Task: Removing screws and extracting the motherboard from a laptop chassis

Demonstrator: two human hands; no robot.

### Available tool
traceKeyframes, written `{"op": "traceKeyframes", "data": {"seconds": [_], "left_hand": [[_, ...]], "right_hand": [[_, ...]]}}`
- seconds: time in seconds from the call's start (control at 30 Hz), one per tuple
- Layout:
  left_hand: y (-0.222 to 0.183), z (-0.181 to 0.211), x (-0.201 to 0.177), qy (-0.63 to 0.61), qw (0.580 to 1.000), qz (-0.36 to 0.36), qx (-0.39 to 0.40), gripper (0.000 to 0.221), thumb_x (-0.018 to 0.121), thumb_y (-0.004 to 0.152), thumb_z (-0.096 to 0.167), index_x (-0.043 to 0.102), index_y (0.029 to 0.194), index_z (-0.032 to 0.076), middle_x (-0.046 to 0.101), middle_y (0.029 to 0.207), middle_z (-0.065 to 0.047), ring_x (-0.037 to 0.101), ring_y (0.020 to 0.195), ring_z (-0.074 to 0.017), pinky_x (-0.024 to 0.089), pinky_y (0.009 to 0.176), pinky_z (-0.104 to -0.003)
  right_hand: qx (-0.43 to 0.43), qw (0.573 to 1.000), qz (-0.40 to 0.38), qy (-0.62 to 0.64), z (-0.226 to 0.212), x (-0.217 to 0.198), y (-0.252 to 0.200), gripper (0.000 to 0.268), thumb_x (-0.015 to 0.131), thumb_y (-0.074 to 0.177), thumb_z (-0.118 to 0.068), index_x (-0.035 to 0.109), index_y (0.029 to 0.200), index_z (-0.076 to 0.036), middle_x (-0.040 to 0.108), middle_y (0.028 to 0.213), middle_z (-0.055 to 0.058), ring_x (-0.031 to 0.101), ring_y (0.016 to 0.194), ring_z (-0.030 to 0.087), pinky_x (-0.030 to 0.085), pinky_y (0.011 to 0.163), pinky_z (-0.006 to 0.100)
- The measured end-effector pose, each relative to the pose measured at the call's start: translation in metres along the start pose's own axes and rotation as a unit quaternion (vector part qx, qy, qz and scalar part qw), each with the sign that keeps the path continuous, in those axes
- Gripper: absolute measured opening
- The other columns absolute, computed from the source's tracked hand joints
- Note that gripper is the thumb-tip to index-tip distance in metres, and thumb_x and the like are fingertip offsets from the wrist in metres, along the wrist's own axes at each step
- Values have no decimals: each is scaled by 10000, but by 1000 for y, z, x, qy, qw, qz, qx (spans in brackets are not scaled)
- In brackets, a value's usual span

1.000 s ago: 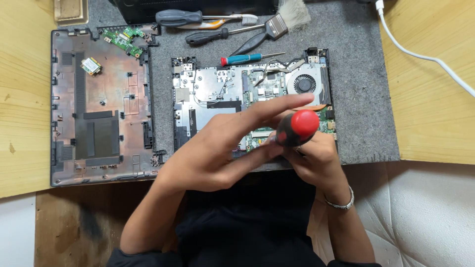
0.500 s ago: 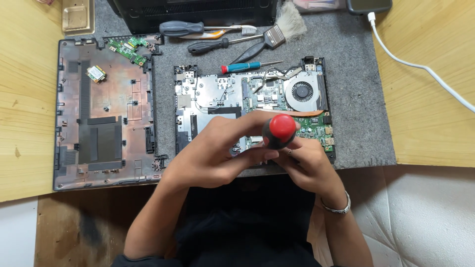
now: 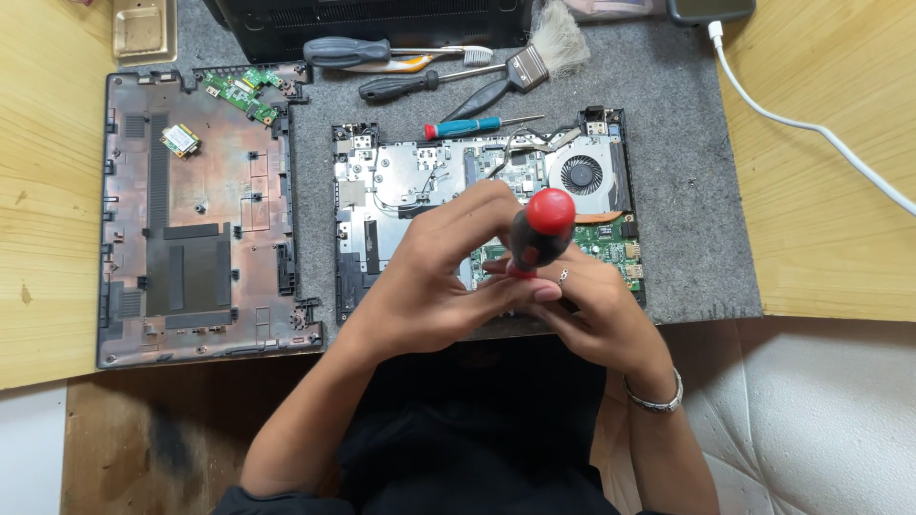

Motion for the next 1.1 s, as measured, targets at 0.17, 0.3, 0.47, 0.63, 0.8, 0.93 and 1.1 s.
{"op": "traceKeyframes", "data": {"seconds": [0.17, 0.3, 0.47, 0.63, 0.8, 0.93, 1.1], "left_hand": [[1, -3, 4, 12, 1000, 11, -10, 357, 750, 919, 259, 512, 978, 0, 426, 938, -88, 436, 821, -222, 382, 703, -318], [-6, -4, -7, -10, 996, -85, -14, 293, 573, 1066, 197, 551, 1285, 4, 640, 1139, -107, 468, 867, -250, 429, 804, -346], [-17, -10, -10, 57, 997, 21, -41, 260, 781, 928, 183, 605, 1042, 29, 598, 873, -52, 521, 694, -158, 447, 648, -274], [-30, -19, -14, -26, 989, 128, -65, 275, 784, 899, 98, 516, 908, 38, 533, 873, -75, 534, 717, -170, 466, 616, -262], [-54, -40, -20, -183, 936, 268, -140, 245, 719, 938, 70, 478, 979, 56, 538, 932, -120, 612, 550, -164, 525, 430, -228], [-57, -37, -23, -168, 938, 269, -137, 252, 713, 939, 85, 466, 982, 59, 547, 926, -131, 599, 526, -171, 525, 441, -228], [-60, -37, -22, -162, 943, 256, -136, 259, 729, 926, 81, 480, 997, 68, 541, 935, -127, 587, 530, -169, 521, 462, -208]], "right_hand": [[-17, 998, 43, -35, -3, 7, 4, 190, 527, 1036, -98, 669, 1112, 2, 703, 1042, 120, 651, 1021, 357, 519, 955, 436], [9, 999, 18, -39, 10, 10, -6, 76, 547, 1029, -43, 605, 1020, 7, 599, 904, 129, 563, 853, 295, 438, 977, 421], [-6, 998, 37, -56, -9, -2, 8, 121, 594, 1009, -19, 638, 1116, 19, 660, 1098, 155, 595, 1077, 352, 505, 964, 425], [5, 993, 64, -102, -22, -13, 8, 123, 661, 975, -10, 707, 1089, -11, 723, 1042, 78, 608, 994, 291, 524, 918, 367], [20, 993, 60, -103, -20, -13, 1, 137, 688, 958, -6, 714, 1091, -28, 727, 1034, 52, 597, 978, 282, 513, 923, 356], [15, 991, 45, -128, -19, -8, 2, 154, 716, 951, -53, 722, 1104, -62, 717, 1047, 44, 579, 984, 276, 491, 946, 368], [2, 981, 23, -190, -26, -4, 8, 82, 739, 949, -106, 702, 1016, -77, 688, 1009, 34, 562, 932, 283, 436, 877, 403]]}}
Point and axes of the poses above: each hand's wrist, its own y-axis towards the middle knuckle, its own x-axis out of the palm, z = x × y, the point moved 4 cm from there along y, towards the middle knuckle
